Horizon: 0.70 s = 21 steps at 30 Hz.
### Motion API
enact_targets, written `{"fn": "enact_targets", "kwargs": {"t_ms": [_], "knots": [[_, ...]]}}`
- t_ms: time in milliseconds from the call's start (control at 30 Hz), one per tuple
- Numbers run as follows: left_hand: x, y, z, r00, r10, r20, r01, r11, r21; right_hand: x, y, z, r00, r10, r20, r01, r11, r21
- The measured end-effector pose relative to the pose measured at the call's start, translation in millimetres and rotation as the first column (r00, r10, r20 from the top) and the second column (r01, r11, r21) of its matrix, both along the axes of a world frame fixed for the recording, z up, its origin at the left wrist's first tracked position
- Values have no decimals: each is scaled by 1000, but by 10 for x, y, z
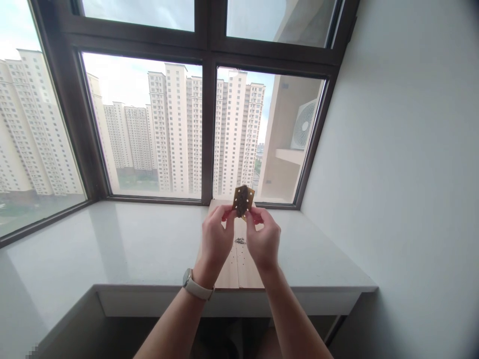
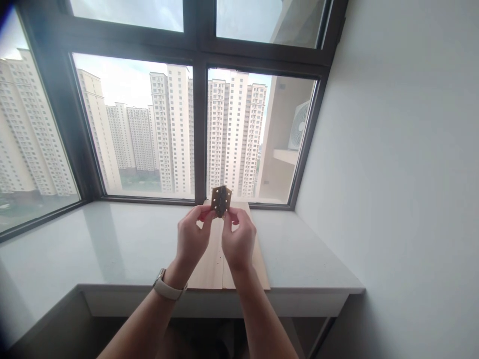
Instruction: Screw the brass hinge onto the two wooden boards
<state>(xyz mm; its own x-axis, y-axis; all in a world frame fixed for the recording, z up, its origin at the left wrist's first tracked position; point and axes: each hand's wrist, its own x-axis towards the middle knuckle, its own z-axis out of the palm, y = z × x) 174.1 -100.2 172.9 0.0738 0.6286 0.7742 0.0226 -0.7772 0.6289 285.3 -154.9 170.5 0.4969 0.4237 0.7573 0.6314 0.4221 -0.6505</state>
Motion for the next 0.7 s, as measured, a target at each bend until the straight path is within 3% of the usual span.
{"fn": "enact_targets", "kwargs": {"t_ms": [67,100,167,233,267,300,333,400,467,500,600,700], "knots": [[-42,85,3,986,-152,64,159,978,-137,131,16,35,982,158,-101,-162,986,-35],[-65,138,-3,958,-266,104,282,937,-208,214,29,53,948,266,-174,-278,959,-49],[-97,241,-35,854,-484,189,519,788,-331,373,61,77,838,444,-318,-490,868,-79],[-105,321,-88,758,-602,250,646,646,-406,484,92,73,704,560,-437,-657,747,-99],[-102,352,-117,732,-631,255,671,604,-431,518,107,56,655,592,-469,-707,699,-104],[-98,378,-146,730,-639,240,669,599,-441,540,121,31,636,606,-478,-727,678,-109],[-96,401,-172,754,-626,199,641,634,-433,553,134,-3,653,602,-459,-716,688,-117],[-102,436,-215,859,-511,37,494,806,-328,559,154,-89,783,525,-332,-593,792,-148],[-128,455,-248,951,-277,-138,270,960,-71,548,161,-181,927,360,-106,-372,918,-139],[-146,456,-263,969,-163,-184,181,980,84,539,157,-222,963,269,23,-266,959,-95],[-211,425,-297,980,24,-196,68,893,446,501,113,-293,930,72,361,-125,984,124],[-288,372,-293,982,92,-163,31,779,626,479,42,-281,821,-45,569,-142,950,279]]}}
